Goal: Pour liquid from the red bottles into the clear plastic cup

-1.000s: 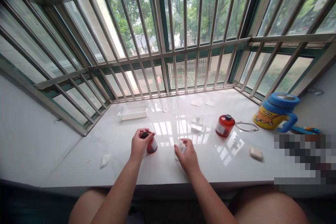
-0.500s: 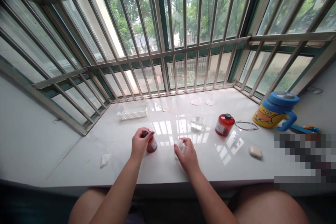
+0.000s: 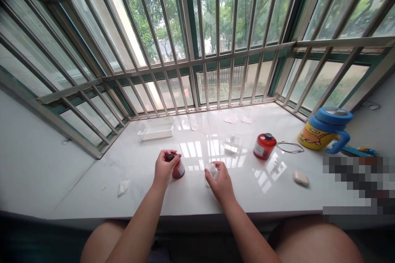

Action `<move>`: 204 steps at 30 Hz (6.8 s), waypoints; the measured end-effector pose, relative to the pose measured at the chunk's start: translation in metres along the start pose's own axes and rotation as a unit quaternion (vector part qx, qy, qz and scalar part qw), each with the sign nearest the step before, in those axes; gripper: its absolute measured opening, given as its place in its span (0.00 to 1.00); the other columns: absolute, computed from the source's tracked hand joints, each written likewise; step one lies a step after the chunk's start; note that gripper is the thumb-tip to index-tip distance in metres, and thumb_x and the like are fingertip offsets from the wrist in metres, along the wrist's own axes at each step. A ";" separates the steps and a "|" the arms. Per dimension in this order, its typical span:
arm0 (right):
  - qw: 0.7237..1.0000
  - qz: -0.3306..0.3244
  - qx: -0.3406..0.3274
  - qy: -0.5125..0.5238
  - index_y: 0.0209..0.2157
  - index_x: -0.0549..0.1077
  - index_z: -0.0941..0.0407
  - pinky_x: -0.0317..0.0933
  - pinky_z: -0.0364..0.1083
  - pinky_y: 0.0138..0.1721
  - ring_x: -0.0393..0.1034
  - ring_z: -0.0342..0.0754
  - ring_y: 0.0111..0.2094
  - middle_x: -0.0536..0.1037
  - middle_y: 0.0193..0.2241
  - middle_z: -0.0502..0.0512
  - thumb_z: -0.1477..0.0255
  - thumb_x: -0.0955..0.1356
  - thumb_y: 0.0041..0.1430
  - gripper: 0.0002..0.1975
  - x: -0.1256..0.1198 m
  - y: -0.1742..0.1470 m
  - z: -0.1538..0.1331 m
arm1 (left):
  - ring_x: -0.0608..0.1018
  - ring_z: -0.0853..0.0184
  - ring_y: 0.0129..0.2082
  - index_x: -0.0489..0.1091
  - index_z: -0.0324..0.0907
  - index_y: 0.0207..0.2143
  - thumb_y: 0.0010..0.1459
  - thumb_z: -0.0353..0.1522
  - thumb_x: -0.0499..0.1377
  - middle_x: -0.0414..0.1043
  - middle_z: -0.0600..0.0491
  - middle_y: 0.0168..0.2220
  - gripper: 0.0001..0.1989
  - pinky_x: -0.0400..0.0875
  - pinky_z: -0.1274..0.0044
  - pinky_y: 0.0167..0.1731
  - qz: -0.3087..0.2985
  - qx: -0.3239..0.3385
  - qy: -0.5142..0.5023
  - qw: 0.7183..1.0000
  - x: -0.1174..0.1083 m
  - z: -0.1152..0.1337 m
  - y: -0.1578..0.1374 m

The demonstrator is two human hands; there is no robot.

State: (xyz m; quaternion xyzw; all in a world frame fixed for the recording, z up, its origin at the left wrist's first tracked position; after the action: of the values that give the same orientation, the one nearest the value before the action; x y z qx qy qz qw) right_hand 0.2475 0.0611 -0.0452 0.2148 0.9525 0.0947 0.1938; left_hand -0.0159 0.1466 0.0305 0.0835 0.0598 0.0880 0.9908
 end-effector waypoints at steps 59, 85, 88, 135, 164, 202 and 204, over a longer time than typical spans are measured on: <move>1.000 0.006 -0.002 0.000 0.49 0.70 0.52 0.68 0.57 0.54 0.75 0.58 0.48 0.79 0.47 0.59 0.52 0.70 0.63 0.21 -0.001 0.000 0.000 | 0.81 0.58 0.51 0.68 0.47 0.45 0.49 0.37 0.75 0.78 0.48 0.54 0.25 0.75 0.66 0.54 -0.022 0.031 0.068 0.997 0.002 0.003 -0.014; 1.000 0.016 -0.002 -0.011 0.48 0.71 0.52 0.71 0.54 0.49 0.76 0.57 0.47 0.79 0.47 0.57 0.52 0.71 0.62 0.21 -0.003 -0.001 -0.002 | 0.81 0.59 0.51 0.70 0.46 0.45 0.51 0.37 0.74 0.77 0.47 0.55 0.22 0.76 0.66 0.53 -0.032 0.040 0.046 0.998 0.005 -0.001 -0.012; 1.000 0.012 -0.003 -0.007 0.49 0.71 0.52 0.70 0.54 0.50 0.76 0.57 0.48 0.79 0.47 0.57 0.52 0.71 0.62 0.22 -0.003 -0.001 0.000 | 0.81 0.59 0.50 0.72 0.46 0.46 0.52 0.38 0.73 0.77 0.47 0.54 0.21 0.75 0.66 0.53 -0.032 0.040 0.046 0.998 0.005 0.000 -0.014; 1.000 0.002 0.012 0.014 0.49 0.68 0.51 0.69 0.56 0.52 0.75 0.59 0.51 0.78 0.51 0.59 0.52 0.72 0.63 0.22 -0.002 -0.001 -0.001 | 0.81 0.58 0.55 0.66 0.49 0.55 0.49 0.37 0.76 0.76 0.47 0.58 0.33 0.73 0.63 0.60 -0.067 0.020 0.050 0.996 0.010 -0.006 -0.010; 1.000 -0.012 -0.004 -0.006 0.50 0.69 0.51 0.71 0.56 0.49 0.75 0.59 0.48 0.78 0.48 0.59 0.50 0.70 0.64 0.22 -0.004 -0.001 -0.002 | 0.77 0.59 0.33 0.68 0.47 0.32 0.52 0.24 0.63 0.76 0.53 0.32 0.10 0.65 0.73 0.34 -0.092 0.022 0.522 0.848 -0.132 -0.027 0.011; 1.000 -0.015 0.014 0.003 0.50 0.69 0.51 0.69 0.55 0.48 0.75 0.59 0.47 0.78 0.46 0.57 0.49 0.72 0.62 0.24 -0.004 -0.003 0.002 | 0.81 0.59 0.47 0.71 0.45 0.44 0.69 0.30 0.60 0.77 0.48 0.44 0.03 0.79 0.65 0.48 0.017 0.294 0.318 0.901 -0.055 0.040 -0.084; 1.000 -0.013 0.016 0.001 0.50 0.70 0.51 0.69 0.55 0.46 0.75 0.59 0.47 0.78 0.46 0.57 0.49 0.72 0.62 0.24 -0.004 -0.003 0.002 | 0.80 0.61 0.41 0.70 0.45 0.39 0.69 0.29 0.60 0.77 0.50 0.39 0.03 0.78 0.68 0.44 -0.044 0.300 0.308 0.902 -0.039 0.034 -0.102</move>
State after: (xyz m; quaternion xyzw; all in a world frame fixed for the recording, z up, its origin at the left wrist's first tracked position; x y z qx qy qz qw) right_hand 0.2510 0.0568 -0.0464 0.2057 0.9568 0.0773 0.1904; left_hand -0.0326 0.0353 0.0504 0.3426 0.3889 0.0431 0.8541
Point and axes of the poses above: each hand's wrist, its own y-axis towards the middle knuckle, its own x-axis out of the palm, z = x × y, the point moved 7 cm from there along y, towards the middle knuckle
